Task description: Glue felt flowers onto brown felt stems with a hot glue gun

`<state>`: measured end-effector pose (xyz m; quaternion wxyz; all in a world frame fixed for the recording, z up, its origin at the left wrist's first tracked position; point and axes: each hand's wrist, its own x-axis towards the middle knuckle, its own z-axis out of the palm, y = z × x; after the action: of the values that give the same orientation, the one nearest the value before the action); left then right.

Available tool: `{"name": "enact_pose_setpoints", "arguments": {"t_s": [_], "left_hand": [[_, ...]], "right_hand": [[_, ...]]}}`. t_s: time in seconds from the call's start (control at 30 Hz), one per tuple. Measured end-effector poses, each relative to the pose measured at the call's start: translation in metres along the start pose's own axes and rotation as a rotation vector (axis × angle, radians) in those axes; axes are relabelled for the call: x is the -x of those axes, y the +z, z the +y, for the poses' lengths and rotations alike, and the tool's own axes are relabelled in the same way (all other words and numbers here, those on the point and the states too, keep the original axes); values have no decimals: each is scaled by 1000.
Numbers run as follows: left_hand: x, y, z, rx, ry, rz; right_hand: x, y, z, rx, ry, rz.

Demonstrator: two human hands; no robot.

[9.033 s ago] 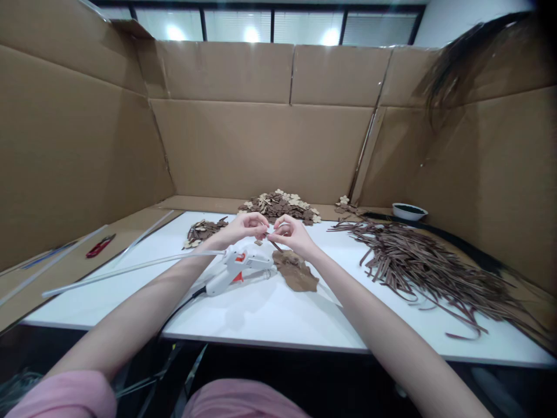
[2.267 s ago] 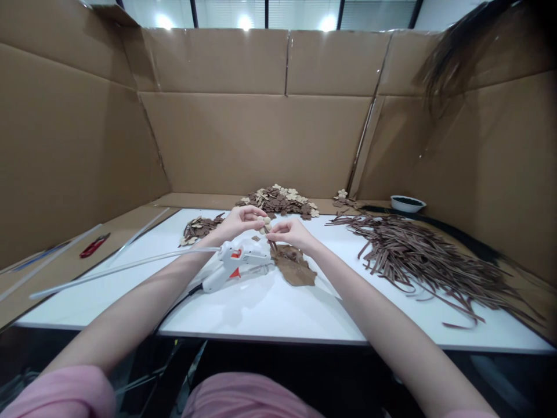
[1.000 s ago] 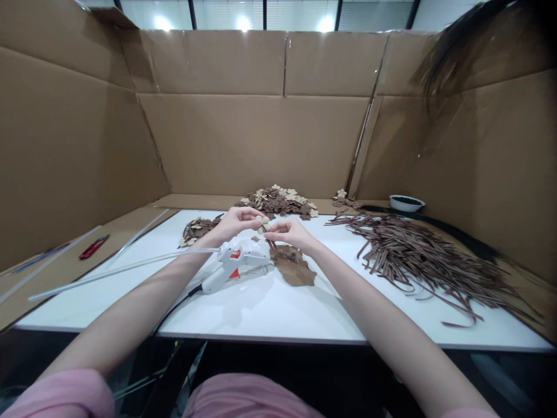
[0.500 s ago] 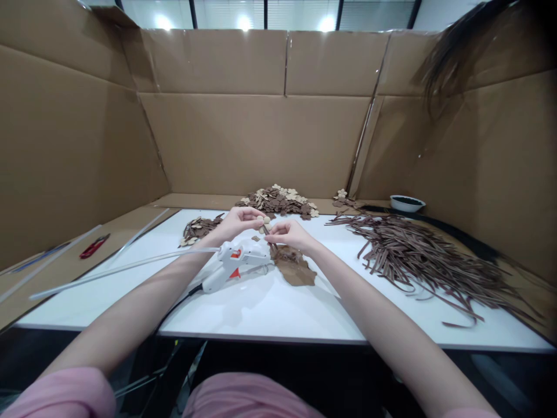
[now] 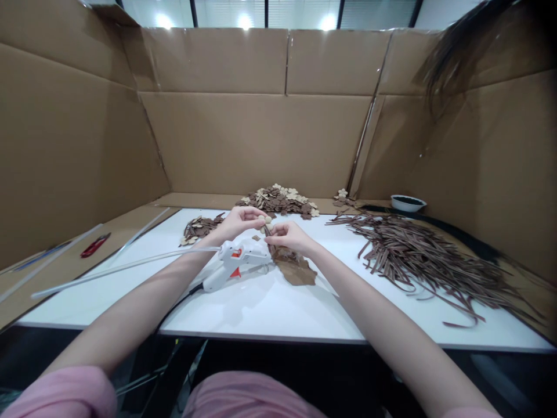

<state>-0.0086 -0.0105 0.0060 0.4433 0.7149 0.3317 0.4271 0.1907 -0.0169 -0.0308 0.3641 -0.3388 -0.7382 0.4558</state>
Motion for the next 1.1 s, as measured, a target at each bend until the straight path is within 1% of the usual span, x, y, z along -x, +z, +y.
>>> {"name": "enact_pose_setpoints", "arguments": {"t_s": [0.17,0.47,0.83,0.97,1.1], "left_hand": [[0,-1,-1,13,5,-4],[-1,-3,0,4,-4,12],[1,-4,2,-32,-19,18],[2,-2,6,-39,-19,27],[2,0,7,1,-13,-11]], "right_hand": [[1,0,-1,-11,5,-23],[3,-1,-11,27,63,30],[3,-5,-14,35,56,50],[5,-2,-19,-19,52,100],[4,0,-21,-15,16,187]]}}
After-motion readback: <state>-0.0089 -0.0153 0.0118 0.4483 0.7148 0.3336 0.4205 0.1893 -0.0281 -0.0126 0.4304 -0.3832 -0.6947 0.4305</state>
